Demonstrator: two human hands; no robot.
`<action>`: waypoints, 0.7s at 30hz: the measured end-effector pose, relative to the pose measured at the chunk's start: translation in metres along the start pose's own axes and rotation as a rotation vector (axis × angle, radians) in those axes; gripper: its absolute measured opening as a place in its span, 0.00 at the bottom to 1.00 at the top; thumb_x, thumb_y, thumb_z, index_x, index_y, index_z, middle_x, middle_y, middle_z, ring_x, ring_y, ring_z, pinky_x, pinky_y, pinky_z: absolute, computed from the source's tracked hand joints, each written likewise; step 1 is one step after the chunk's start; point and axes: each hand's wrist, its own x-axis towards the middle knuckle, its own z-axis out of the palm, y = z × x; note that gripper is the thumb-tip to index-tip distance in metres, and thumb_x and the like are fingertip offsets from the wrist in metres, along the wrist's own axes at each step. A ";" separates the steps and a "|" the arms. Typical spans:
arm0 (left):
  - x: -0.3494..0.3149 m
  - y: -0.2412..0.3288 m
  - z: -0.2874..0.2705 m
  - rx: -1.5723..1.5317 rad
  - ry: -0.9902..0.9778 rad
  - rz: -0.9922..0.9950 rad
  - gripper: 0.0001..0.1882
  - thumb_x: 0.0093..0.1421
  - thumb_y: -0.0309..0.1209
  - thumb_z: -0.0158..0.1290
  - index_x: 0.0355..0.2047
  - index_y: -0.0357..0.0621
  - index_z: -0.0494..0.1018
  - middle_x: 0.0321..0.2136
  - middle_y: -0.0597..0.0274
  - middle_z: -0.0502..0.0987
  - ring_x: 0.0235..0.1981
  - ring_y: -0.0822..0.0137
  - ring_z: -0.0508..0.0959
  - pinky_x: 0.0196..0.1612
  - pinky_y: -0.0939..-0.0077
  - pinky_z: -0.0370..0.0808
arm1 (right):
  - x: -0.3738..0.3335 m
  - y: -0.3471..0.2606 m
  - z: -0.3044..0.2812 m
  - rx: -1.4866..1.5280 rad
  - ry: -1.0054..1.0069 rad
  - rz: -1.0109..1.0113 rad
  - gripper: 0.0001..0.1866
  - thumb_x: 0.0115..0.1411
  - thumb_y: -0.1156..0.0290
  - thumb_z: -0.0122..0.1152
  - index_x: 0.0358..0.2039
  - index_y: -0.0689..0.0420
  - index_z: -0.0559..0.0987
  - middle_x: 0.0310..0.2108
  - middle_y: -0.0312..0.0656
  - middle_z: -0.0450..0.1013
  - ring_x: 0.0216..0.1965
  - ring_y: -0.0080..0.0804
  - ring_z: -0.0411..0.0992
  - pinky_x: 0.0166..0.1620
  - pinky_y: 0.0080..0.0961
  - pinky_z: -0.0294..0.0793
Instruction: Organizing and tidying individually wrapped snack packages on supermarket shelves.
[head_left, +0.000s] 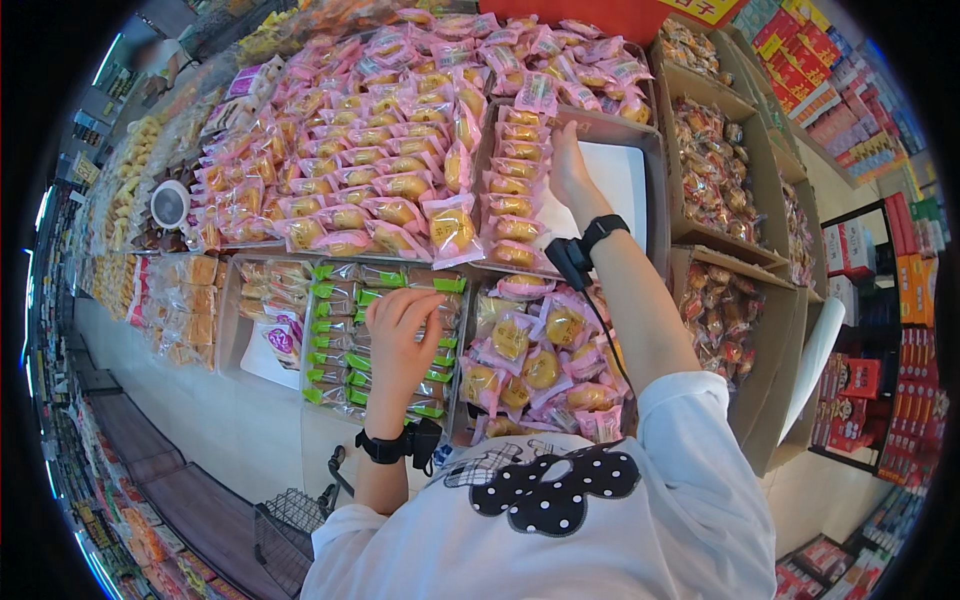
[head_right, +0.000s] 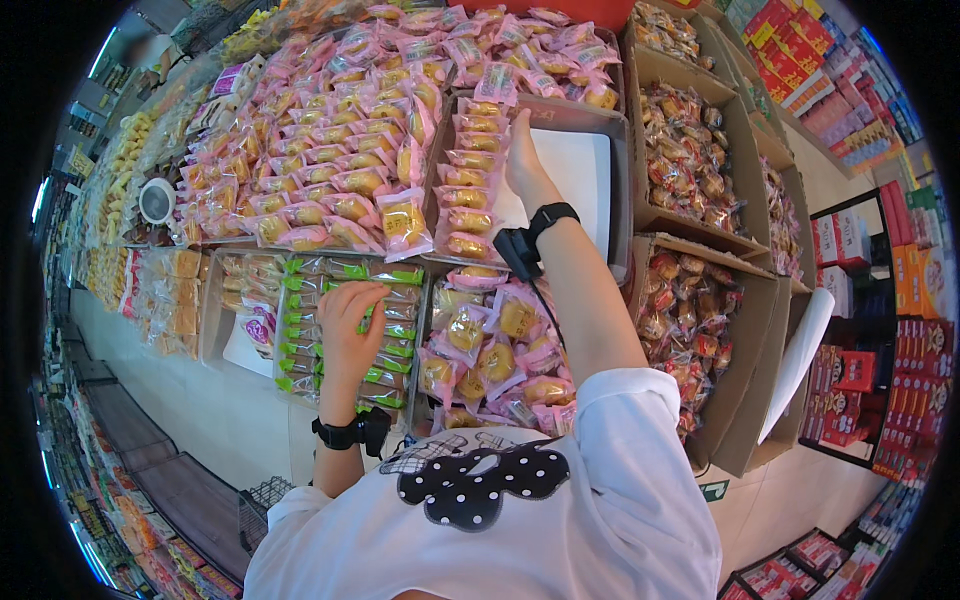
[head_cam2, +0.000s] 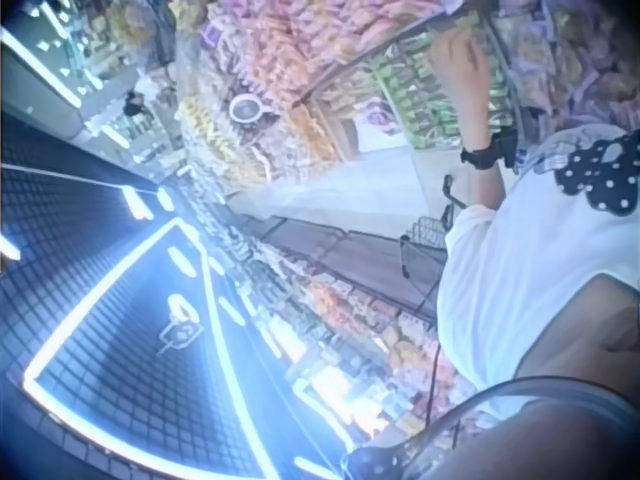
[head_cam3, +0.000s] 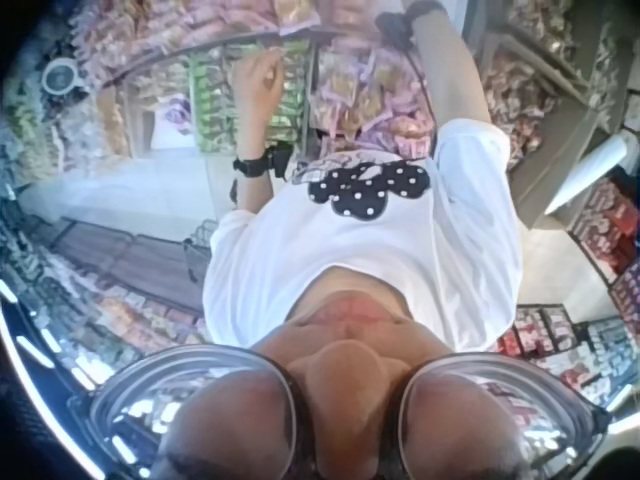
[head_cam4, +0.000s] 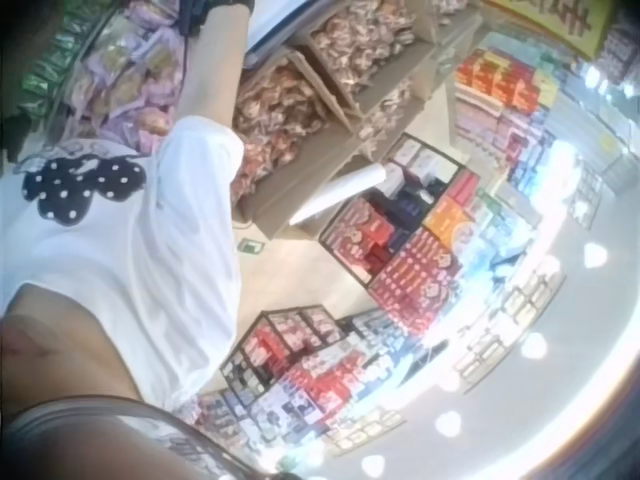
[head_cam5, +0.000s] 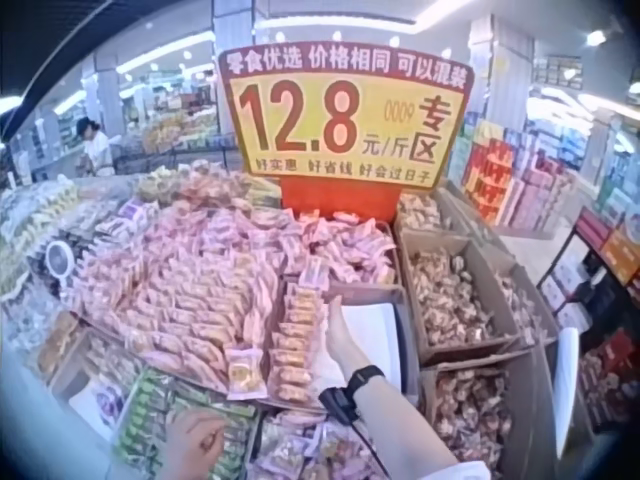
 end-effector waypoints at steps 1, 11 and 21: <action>0.000 0.000 0.002 -0.019 -0.001 0.009 0.11 0.47 0.22 0.53 0.33 0.47 0.72 0.33 0.67 0.73 0.38 0.65 0.71 0.45 0.68 0.60 | 0.008 0.001 -0.001 -0.002 -0.001 -0.006 0.49 0.52 0.30 0.25 0.61 0.57 0.37 0.64 0.42 0.30 0.65 0.35 0.28 0.61 0.45 0.27; -0.025 0.002 -0.009 -0.021 -0.028 -0.030 0.14 0.47 0.23 0.53 0.37 0.48 0.71 0.34 0.64 0.72 0.39 0.62 0.70 0.44 0.67 0.60 | -0.051 -0.051 0.007 -0.463 0.106 -0.286 0.26 0.55 0.67 0.52 0.54 0.59 0.61 0.45 0.46 0.67 0.46 0.34 0.66 0.50 0.27 0.62; -0.045 0.025 -0.017 -0.081 -0.177 0.013 0.15 0.48 0.23 0.52 0.38 0.46 0.71 0.37 0.61 0.72 0.41 0.60 0.70 0.45 0.66 0.63 | -0.393 -0.164 0.101 -0.989 -0.589 -0.989 0.20 0.42 0.56 0.59 0.34 0.55 0.74 0.20 0.40 0.71 0.22 0.34 0.69 0.26 0.28 0.67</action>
